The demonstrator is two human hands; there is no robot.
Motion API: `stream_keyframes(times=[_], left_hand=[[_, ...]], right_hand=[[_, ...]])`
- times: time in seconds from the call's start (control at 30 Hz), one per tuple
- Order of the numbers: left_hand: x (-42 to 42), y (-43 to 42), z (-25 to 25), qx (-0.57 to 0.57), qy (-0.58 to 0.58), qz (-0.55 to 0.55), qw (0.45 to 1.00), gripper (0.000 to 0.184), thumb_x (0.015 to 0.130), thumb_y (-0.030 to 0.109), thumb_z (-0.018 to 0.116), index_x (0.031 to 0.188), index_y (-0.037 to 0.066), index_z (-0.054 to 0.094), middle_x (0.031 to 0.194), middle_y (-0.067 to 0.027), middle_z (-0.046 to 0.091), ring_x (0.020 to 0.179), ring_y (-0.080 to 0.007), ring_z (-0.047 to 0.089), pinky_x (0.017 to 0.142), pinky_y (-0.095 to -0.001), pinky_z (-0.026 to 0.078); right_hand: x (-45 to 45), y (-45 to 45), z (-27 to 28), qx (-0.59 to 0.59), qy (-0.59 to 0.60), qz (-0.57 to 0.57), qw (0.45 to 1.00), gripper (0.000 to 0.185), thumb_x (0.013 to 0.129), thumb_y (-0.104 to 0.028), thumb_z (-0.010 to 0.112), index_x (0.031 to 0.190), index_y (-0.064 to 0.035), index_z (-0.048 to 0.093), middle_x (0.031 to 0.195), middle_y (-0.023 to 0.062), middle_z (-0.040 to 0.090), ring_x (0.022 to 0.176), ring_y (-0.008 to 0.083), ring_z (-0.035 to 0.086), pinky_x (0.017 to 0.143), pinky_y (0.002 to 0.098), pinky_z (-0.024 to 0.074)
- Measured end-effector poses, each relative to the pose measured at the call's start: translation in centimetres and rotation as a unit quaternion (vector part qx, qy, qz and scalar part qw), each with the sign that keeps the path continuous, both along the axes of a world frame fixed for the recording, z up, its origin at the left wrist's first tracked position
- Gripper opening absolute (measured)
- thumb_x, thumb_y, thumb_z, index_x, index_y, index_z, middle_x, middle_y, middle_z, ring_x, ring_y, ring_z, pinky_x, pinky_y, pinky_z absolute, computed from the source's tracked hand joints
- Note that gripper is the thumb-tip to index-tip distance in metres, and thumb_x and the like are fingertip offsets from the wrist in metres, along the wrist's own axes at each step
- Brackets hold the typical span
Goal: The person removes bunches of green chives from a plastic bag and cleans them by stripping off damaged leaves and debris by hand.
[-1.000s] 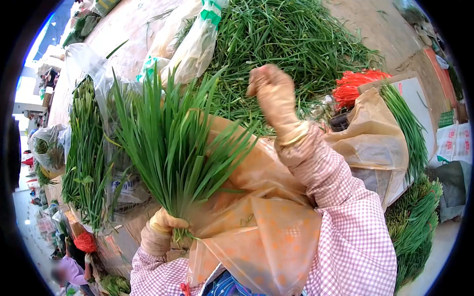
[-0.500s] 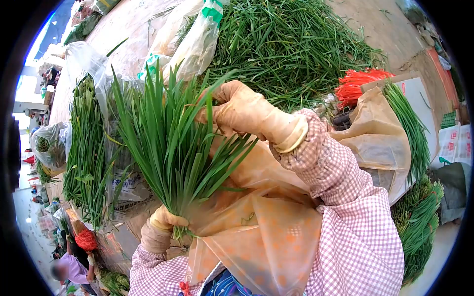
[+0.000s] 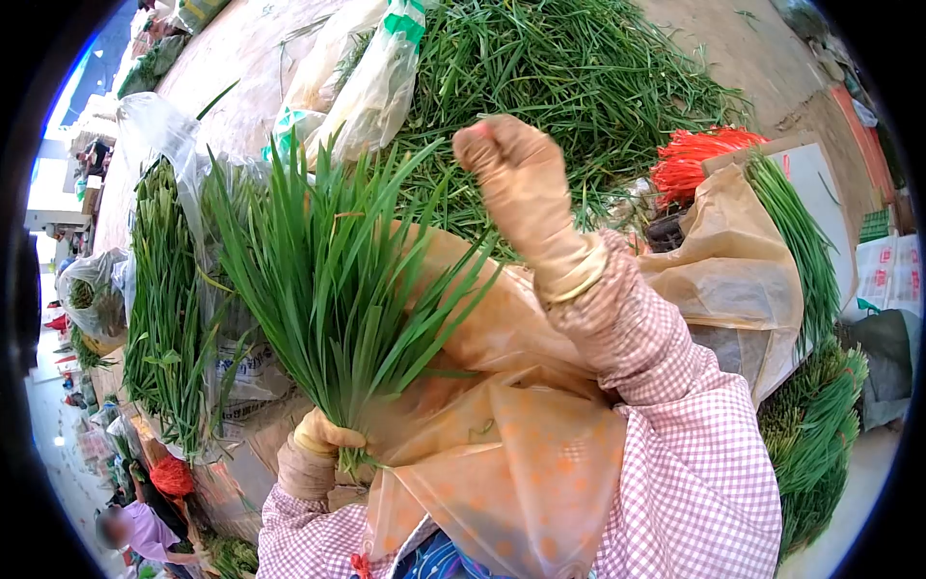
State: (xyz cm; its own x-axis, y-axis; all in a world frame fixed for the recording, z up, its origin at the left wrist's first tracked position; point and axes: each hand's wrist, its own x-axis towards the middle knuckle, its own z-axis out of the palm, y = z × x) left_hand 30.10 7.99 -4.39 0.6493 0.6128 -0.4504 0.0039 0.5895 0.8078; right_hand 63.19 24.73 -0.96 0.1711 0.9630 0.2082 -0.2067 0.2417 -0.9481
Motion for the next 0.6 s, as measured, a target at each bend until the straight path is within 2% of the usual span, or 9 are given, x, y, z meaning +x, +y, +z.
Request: stream_keyframes(times=[0.07,0.13,0.17,0.23,0.33,0.47,0.5,0.53,0.6], left_hand=[[0.4,0.2,0.7,-0.001,-0.012,0.007,1.000,0.027,0.064,0.004,0.073,0.089,-0.002,0.064,0.076,-0.0083,0.063,0.068,-0.0196,0.059,0.060,-0.0321,0.049],[0.7,0.4,1.0,-0.011,-0.012,0.018,1.000,0.026,0.064,0.002,0.072,0.089,-0.002,0.064,0.076,-0.0083,0.063,0.067,-0.0197,0.059,0.060,-0.0321,0.049],[0.8,0.4,1.2,-0.014,-0.012,0.021,1.000,0.026,0.064,0.002,0.071,0.089,-0.002,0.064,0.076,-0.0084,0.063,0.067,-0.0197,0.059,0.060,-0.0321,0.049],[0.7,0.4,1.3,-0.054,0.001,0.013,0.998,0.026,0.063,0.001,0.071,0.088,-0.002,0.064,0.076,-0.0084,0.063,0.067,-0.0196,0.059,0.060,-0.0322,0.049],[1.0,0.6,1.8,-0.044,-0.007,0.020,0.999,0.026,0.062,0.001,0.071,0.088,-0.002,0.064,0.076,-0.0085,0.063,0.067,-0.0196,0.060,0.060,-0.0321,0.049],[0.9,0.4,2.0,-0.063,-0.003,0.028,0.998,0.024,0.063,0.001,0.072,0.087,-0.001,0.065,0.076,-0.0081,0.064,0.067,-0.0192,0.060,0.060,-0.0321,0.049],[0.8,0.5,1.9,-0.037,0.007,0.011,0.999,0.023,0.064,0.001,0.072,0.086,0.000,0.065,0.076,-0.0078,0.064,0.067,-0.0190,0.060,0.059,-0.0322,0.049],[0.8,0.5,1.7,-0.012,0.016,-0.007,1.000,0.022,0.065,0.001,0.072,0.086,0.000,0.066,0.075,-0.0074,0.064,0.067,-0.0188,0.060,0.059,-0.0324,0.049],[0.9,0.7,1.7,-0.015,0.015,-0.006,1.000,0.021,0.066,0.001,0.071,0.086,0.000,0.066,0.075,-0.0071,0.064,0.067,-0.0187,0.060,0.059,-0.0325,0.050]], right_hand=[[1.7,0.3,0.2,-0.075,0.078,0.079,0.991,0.025,0.089,-0.027,0.066,0.087,-0.0017,0.065,0.082,0.0033,0.066,0.070,0.0107,0.059,0.067,0.0232,0.0493],[1.7,0.4,0.5,-0.077,-0.016,0.132,0.988,0.027,0.090,-0.029,0.065,0.093,-0.0022,0.066,0.082,0.0034,0.066,0.070,0.0111,0.059,0.069,0.0231,0.0484],[1.6,0.5,0.9,-0.077,-0.016,0.132,0.988,0.027,0.090,-0.029,0.065,0.093,-0.0022,0.066,0.082,0.0034,0.066,0.070,0.0111,0.059,0.069,0.0231,0.0484],[1.1,0.8,1.8,-0.141,-0.049,0.235,0.961,0.028,0.091,-0.030,0.063,0.099,-0.0034,0.066,0.084,0.0032,0.067,0.071,0.0115,0.060,0.071,0.0249,0.0482],[0.5,1.6,0.6,-0.143,0.008,0.319,0.937,0.027,0.092,-0.030,0.061,0.101,-0.0046,0.065,0.082,0.0020,0.066,0.070,0.0115,0.060,0.072,0.0259,0.0484],[-0.9,1.7,0.0,-0.085,-0.007,0.246,0.965,0.017,0.090,-0.023,0.064,0.093,-0.0059,0.067,0.074,0.0032,0.064,0.066,0.0119,0.058,0.066,0.0266,0.0463],[-1.4,1.6,-0.6,0.033,-0.163,0.133,0.977,0.013,0.087,-0.017,0.066,0.089,-0.0045,0.066,0.071,0.0066,0.063,0.062,0.0113,0.055,0.060,0.0284,0.0450],[-1.4,1.5,-0.8,0.030,-0.164,0.134,0.977,0.013,0.087,-0.017,0.066,0.089,-0.0045,0.066,0.071,0.0066,0.063,0.062,0.0113,0.055,0.060,0.0284,0.0450],[-1.2,1.2,-0.6,0.201,-0.377,-0.036,0.904,0.012,0.086,-0.015,0.066,0.088,-0.0030,0.065,0.069,0.0091,0.061,0.059,0.0107,0.053,0.057,0.0306,0.0450]])
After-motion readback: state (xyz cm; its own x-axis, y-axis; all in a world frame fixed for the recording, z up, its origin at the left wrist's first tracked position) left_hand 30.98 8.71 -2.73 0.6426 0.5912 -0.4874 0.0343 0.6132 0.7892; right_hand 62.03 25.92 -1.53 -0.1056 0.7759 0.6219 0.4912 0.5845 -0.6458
